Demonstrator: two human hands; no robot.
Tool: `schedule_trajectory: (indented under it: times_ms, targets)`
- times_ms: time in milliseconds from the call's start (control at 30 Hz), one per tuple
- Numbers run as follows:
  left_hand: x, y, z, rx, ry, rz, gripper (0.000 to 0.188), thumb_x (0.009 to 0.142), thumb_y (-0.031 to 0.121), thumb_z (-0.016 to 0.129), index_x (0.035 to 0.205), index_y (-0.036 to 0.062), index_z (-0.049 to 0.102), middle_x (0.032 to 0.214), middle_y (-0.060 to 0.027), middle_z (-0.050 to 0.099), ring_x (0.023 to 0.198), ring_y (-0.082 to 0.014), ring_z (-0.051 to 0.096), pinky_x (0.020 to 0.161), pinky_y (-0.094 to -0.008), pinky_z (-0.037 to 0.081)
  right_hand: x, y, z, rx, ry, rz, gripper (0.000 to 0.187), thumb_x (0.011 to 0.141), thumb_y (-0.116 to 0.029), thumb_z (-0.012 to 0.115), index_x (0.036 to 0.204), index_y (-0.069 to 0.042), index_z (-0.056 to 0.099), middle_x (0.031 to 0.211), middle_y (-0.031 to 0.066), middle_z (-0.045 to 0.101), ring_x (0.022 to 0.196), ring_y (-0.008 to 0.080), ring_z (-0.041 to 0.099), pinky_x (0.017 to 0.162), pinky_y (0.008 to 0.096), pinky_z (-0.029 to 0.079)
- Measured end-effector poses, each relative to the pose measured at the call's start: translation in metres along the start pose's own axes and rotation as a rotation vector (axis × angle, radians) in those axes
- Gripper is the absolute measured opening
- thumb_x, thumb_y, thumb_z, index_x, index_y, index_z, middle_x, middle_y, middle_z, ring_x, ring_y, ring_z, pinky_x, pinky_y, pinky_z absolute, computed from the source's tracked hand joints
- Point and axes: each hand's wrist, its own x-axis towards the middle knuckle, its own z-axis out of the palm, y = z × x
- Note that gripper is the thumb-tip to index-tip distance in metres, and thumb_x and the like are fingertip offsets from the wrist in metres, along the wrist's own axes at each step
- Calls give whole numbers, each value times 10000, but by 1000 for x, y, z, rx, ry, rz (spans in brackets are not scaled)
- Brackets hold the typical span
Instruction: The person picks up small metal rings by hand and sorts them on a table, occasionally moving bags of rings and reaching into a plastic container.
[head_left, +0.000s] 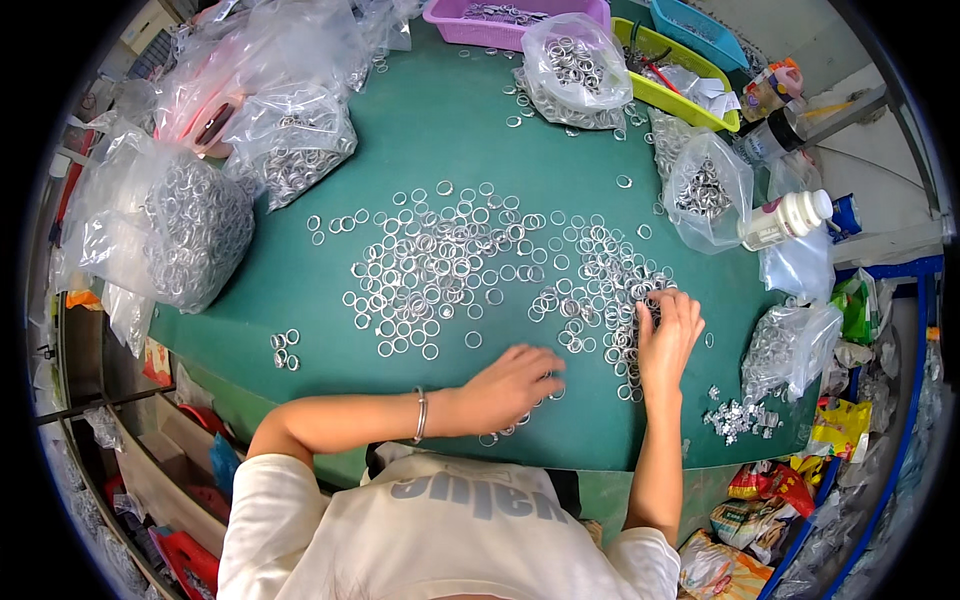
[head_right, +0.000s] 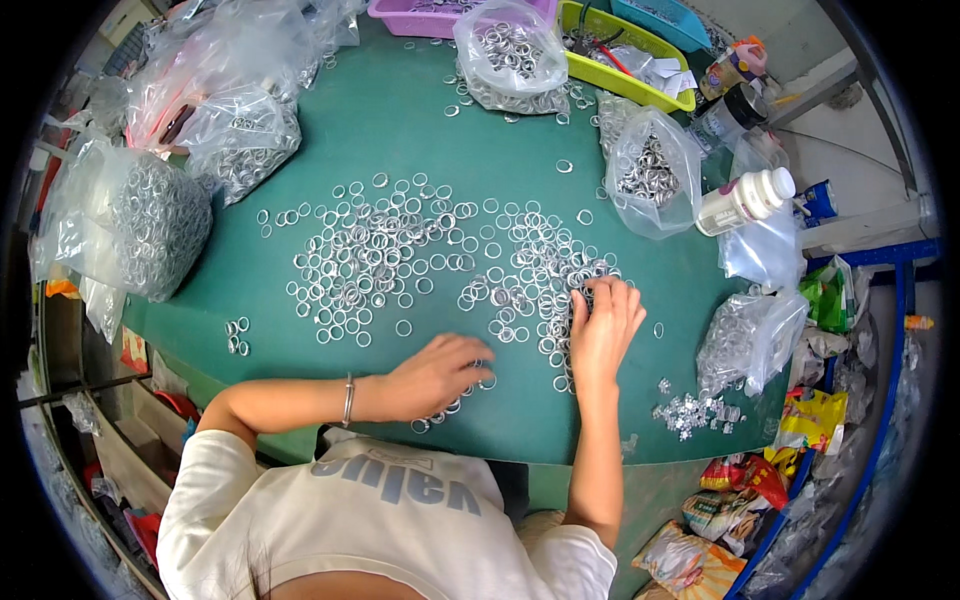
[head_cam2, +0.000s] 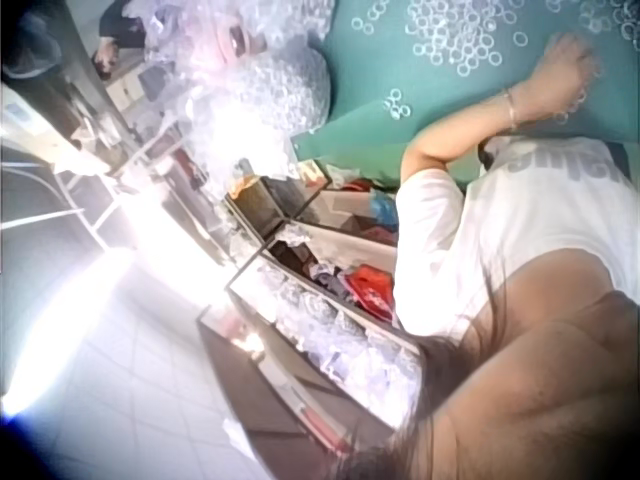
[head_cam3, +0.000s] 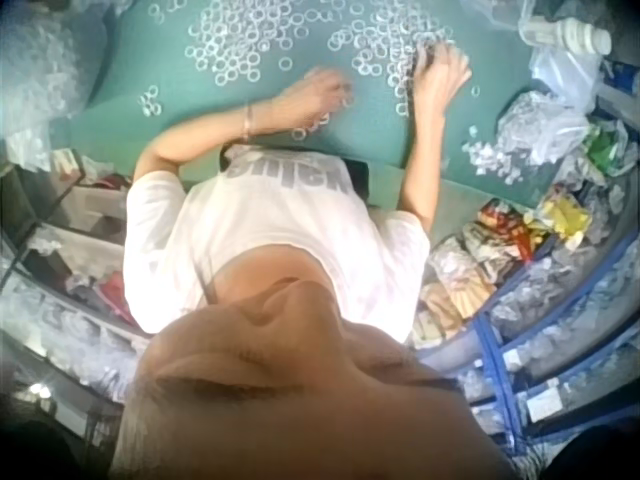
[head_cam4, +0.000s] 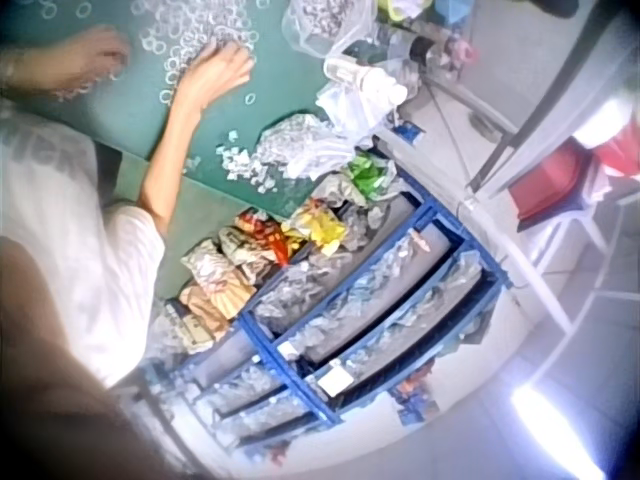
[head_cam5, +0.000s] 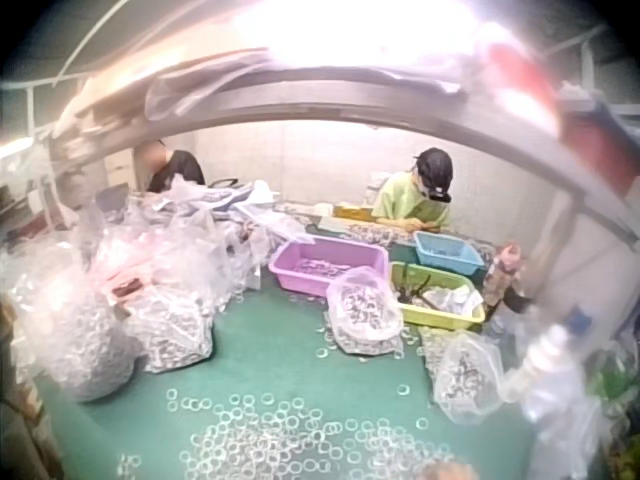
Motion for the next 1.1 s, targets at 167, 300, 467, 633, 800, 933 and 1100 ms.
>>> schedule_trajectory:
  times_ms: [167,300,467,633,800,933,1100]
  targets:
    - [48,-21,-9,222,242,-232,328,809,68,638,1131,43,580,1111,-96,526,1009,-265,493,824,-391,363,-8,-34,-4,209,-170,-201,196,752,-87,726,928,-54,646,1019,63,582,981,251,508,850,402,353]
    - [66,-39,-5,298,223,-252,272,810,78,653,1078,54,612,1055,-70,534,975,-245,498,794,-385,353,-14,-29,9,245,-114,-173,163,755,-64,718,905,-59,654,899,51,611,879,235,539,824,374,355]
    - [63,-47,-14,139,289,-245,156,809,67,658,964,53,656,944,-58,586,883,-221,551,758,-377,399,-18,-10,9,336,-72,106,147,772,-45,705,908,-72,656,768,41,611,765,224,550,791,367,368]
    - [50,-27,-35,-174,319,-380,120,804,32,647,923,34,649,829,-94,624,670,-230,602,623,-348,480,-15,-23,-13,172,6,25,142,758,-80,723,885,-57,662,1000,61,584,937,256,507,793,376,364]
    - [26,-10,-29,-223,35,-477,121,803,29,635,924,37,642,822,-89,609,686,-252,600,609,-354,485,-24,-37,1,199,-139,-163,135,753,-68,711,881,-64,666,1017,58,577,965,254,503,822,392,359]
    - [9,-5,-17,-39,30,-303,161,798,23,626,955,52,639,918,-79,585,877,-296,571,763,-401,464,-30,-36,-10,317,-174,-113,137,755,-44,697,888,-52,666,935,74,620,905,272,545,795,385,379]
    - [3,2,-17,-170,6,-300,274,795,-24,591,1056,52,623,1066,-92,562,996,-300,524,847,-404,424,-62,-52,-26,489,-393,-196,176,737,-12,703,909,-27,671,924,95,633,863,286,570,790,380,427]
